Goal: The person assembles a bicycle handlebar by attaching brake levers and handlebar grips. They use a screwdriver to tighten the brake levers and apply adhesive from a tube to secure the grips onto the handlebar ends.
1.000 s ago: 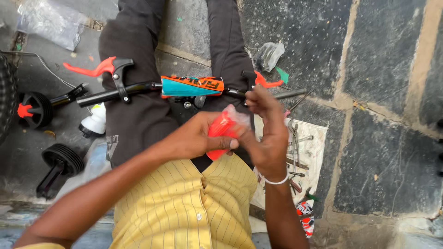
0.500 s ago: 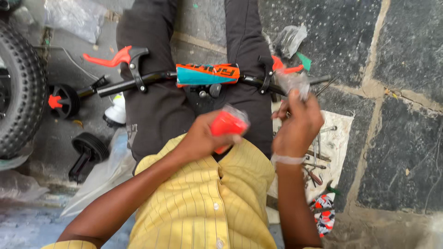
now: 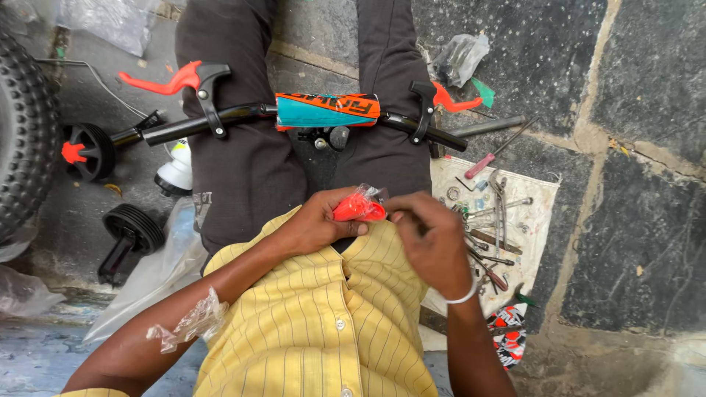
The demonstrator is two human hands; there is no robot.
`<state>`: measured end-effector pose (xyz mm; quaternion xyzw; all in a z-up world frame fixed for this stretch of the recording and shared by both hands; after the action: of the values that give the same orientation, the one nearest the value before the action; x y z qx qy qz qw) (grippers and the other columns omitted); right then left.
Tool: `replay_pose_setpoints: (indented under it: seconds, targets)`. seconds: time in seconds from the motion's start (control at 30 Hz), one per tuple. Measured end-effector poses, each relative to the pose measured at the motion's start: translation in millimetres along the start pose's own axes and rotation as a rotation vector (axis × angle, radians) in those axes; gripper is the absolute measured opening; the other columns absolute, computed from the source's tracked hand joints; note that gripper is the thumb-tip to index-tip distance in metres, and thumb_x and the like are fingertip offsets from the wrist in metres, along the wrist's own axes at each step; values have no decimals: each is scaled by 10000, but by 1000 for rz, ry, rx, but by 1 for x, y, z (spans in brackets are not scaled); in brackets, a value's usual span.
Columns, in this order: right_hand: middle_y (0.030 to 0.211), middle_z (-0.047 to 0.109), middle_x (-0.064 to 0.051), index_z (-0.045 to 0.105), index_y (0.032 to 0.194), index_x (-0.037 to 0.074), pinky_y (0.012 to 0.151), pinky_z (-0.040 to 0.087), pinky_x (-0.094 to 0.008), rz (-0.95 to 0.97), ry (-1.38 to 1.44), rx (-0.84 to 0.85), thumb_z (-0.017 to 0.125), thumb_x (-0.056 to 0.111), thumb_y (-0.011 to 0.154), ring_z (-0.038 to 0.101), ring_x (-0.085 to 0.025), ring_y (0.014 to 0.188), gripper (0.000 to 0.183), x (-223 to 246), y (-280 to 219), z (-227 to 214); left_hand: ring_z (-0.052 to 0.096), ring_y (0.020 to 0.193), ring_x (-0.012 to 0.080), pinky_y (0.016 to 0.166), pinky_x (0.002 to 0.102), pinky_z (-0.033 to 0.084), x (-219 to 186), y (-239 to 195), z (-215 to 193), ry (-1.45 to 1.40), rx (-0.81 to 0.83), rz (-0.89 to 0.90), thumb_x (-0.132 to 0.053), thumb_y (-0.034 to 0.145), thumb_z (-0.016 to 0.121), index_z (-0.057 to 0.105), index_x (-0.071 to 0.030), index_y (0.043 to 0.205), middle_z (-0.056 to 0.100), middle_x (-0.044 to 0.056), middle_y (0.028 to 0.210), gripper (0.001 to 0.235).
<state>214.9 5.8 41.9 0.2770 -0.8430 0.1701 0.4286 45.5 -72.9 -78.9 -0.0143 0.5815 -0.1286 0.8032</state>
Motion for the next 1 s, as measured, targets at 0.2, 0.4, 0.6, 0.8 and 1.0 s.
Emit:
replay_pose_setpoints:
  seconds: [0.2, 0.4, 0.6, 0.8, 1.0]
  targets:
    - [894, 669, -67, 693, 948, 52, 689, 501, -358, -288, -293, -183, 763, 75, 915, 640, -221, 805, 81, -5, -19, 42, 597, 1037, 53, 958, 254, 502, 10, 1, -2, -38, 1, 14, -39, 929, 685, 671, -41, 1239, 701, -15, 1107, 311]
    - [1071, 695, -138, 696, 1086, -6, 845, 598, -357, -446, -100, 60, 622, -68, 834, 720, -272, 963, 270, 1, -29, 38, 629, 1012, 80, 918, 271, 531, 4, 4, -5, 46, 21, 6, -92, 942, 708, 711, -36, 1156, 718, 12, 1049, 222]
    - [1047, 724, -99, 732, 1054, -9, 808, 582, -336, -295, -176, -186, 627, -104, 905, 725, -252, 909, 206, 2, -19, 10, 661, 1012, 86, 926, 268, 527, -8, 3, -2, 125, -20, 58, -152, 946, 700, 729, -61, 1165, 738, 16, 1055, 239]
    - [1053, 699, -110, 718, 1072, 1, 775, 537, -345, -361, -250, -187, 691, -48, 889, 680, -278, 896, 191, 10, -7, 24, 656, 950, 89, 877, 269, 535, -17, 1, -2, 119, -50, -29, -197, 924, 754, 716, -56, 1123, 740, 15, 1008, 246]
    - [1138, 694, -143, 675, 1206, 3, 668, 571, -305, -228, -168, -47, 693, 10, 916, 722, -221, 802, 291, 8, -7, 33, 621, 947, 87, 866, 286, 533, -3, 4, -4, 72, 8, -9, -137, 933, 747, 684, -43, 1142, 720, 45, 1006, 237]
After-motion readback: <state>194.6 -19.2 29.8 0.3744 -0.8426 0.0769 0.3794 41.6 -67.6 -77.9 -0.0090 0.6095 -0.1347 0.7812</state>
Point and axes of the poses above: each hand's wrist, its own y-axis towards the middle knuckle, its own z-axis out of the palm, x = y × z, the point moved 1 cm from there along y, towards the middle knuckle
